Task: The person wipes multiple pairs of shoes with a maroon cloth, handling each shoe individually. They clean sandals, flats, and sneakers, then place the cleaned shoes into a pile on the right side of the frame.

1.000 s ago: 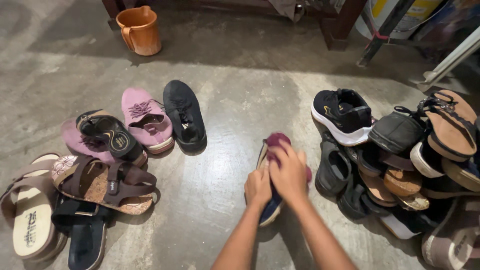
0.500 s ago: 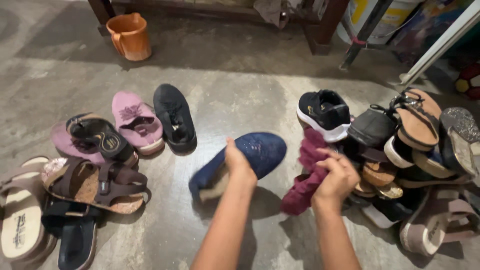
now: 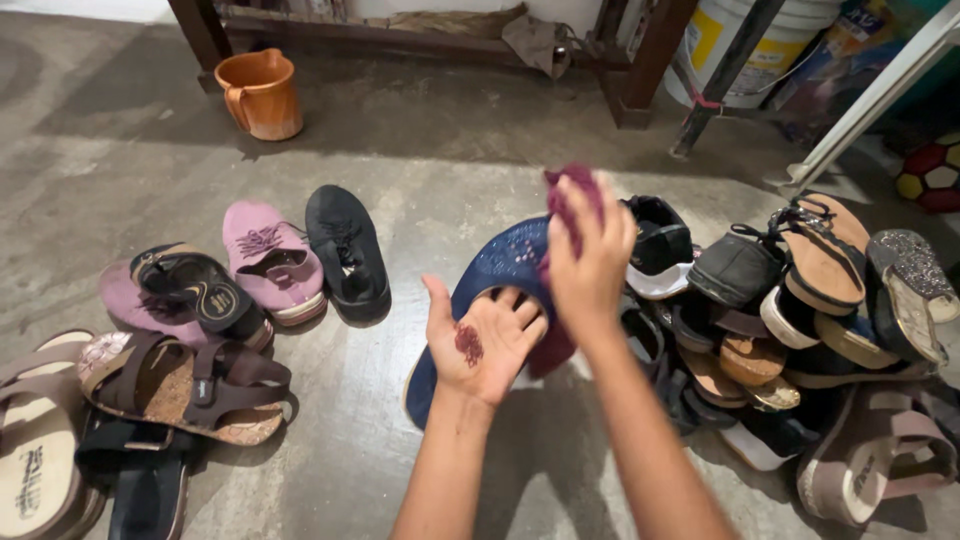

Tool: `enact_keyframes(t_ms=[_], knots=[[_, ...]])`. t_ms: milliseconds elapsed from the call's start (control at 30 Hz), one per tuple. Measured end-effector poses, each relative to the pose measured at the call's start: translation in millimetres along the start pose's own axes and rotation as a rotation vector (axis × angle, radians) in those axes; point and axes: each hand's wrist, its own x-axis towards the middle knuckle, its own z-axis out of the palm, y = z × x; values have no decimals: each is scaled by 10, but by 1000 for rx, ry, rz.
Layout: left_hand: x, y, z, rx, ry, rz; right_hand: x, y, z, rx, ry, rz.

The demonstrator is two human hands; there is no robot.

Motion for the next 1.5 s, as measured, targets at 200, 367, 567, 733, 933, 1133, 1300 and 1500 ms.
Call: enact_keyframes(t_ms=[200, 367, 567, 733, 933, 1133, 1300, 1500], knots=[[352, 49, -171, 66, 38, -45, -3, -160, 125, 12, -42, -195], [417, 210, -296, 52, 57, 2, -378, -382, 204, 151, -173, -237], [332, 60, -183, 109, -7, -77, 172, 34, 13, -166, -23, -194], [271, -95, -183, -31, -25, -25, -269, 113, 112, -218, 124, -24], [236, -80, -163, -178, 35, 146, -1209, -37, 232, 415, 110, 742], [660, -170, -30, -224, 123, 289, -1864, -366, 306, 651, -73, 1013], [1225, -386, -178, -375, 208, 454, -1947, 195, 273, 769, 87, 1091], [1777, -623, -612, -372, 358, 399, -1836, 729, -12, 631, 357, 1054]])
